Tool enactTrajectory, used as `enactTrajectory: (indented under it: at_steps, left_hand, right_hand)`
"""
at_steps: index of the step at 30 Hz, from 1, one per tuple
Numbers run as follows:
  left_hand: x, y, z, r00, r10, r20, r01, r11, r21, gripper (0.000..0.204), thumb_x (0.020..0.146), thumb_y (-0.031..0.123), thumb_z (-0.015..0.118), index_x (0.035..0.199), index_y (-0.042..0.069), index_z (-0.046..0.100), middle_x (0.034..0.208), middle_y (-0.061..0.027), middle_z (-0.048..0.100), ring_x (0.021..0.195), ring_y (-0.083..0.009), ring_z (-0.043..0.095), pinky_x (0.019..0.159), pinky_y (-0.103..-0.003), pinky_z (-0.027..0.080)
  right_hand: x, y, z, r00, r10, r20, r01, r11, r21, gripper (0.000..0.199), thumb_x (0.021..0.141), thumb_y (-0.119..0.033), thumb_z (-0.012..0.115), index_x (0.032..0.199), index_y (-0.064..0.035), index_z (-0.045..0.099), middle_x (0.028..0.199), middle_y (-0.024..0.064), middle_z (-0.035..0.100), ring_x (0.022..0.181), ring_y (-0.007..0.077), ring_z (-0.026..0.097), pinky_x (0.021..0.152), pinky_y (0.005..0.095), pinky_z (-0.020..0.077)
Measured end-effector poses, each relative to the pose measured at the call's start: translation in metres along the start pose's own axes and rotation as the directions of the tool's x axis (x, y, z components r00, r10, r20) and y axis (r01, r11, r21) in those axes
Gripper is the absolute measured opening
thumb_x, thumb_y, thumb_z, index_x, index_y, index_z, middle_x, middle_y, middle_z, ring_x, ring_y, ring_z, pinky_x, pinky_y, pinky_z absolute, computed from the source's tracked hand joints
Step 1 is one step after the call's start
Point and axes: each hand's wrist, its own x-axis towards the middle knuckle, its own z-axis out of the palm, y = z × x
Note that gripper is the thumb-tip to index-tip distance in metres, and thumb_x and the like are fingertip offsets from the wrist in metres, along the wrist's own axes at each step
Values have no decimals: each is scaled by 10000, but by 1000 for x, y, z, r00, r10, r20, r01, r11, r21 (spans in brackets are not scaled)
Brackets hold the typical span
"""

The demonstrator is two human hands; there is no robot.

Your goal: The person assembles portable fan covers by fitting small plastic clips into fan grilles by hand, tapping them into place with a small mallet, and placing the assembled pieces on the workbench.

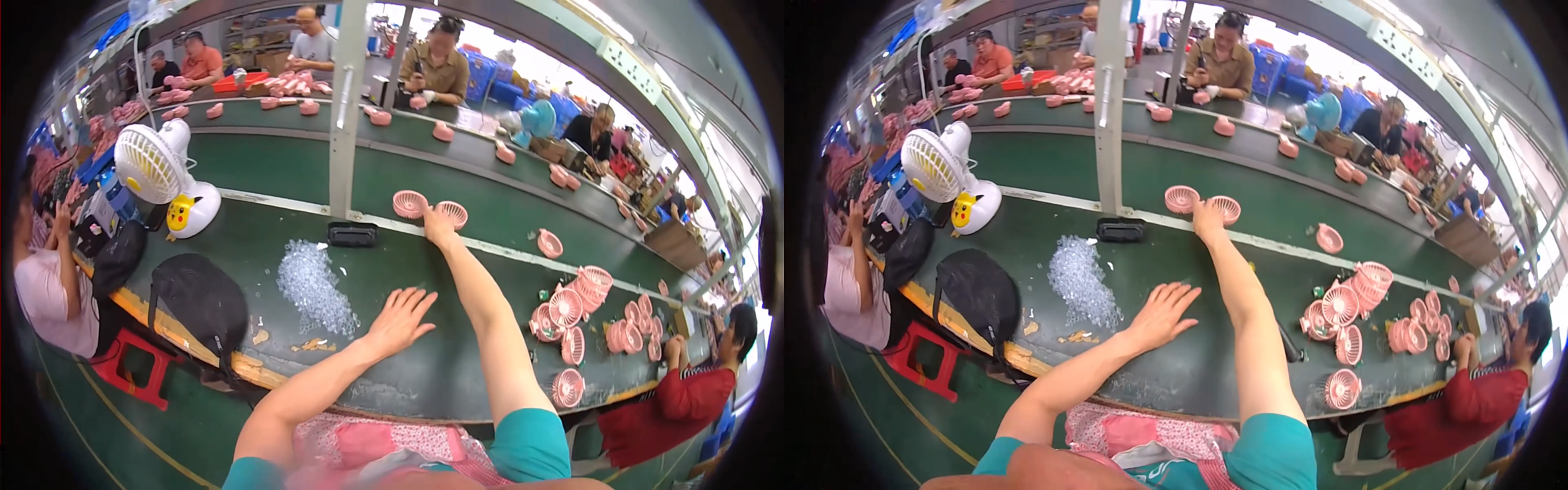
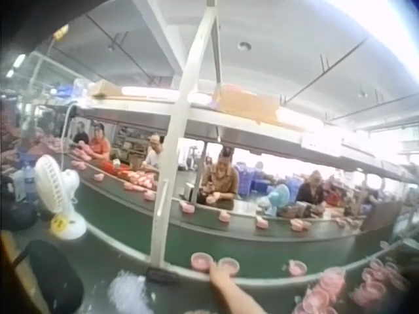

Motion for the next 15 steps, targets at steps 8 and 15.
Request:
enactTrajectory:
  at_steps: [8, 15]
  left_hand:
    - [14, 0, -8, 999, 34, -7, -34, 996, -79, 614, 930, 285, 656, 1442, 34, 428, 1374, -186, 515, 1311, -352, 443, 1116, -459, 339]
    - [8, 1, -7, 998, 56, -13, -57, 993, -102, 619, 916, 243, 666, 1440, 21, 423, 1346, -191, 520, 1285, -342, 460, 1092, -458, 356]
  right_hand:
    - [10, 17, 9, 977, 83, -198, -83, 997, 7, 242, 926, -161, 546, 1128, -64, 637, 1055, 203, 607, 1017, 367, 629, 760, 494, 561]
    - [-89, 77, -90, 854, 93, -512, -14, 988, 155, 169, 873, -38, 578, 1040, -18, 593, 970, 203, 583, 915, 381, 584, 791, 493, 486]
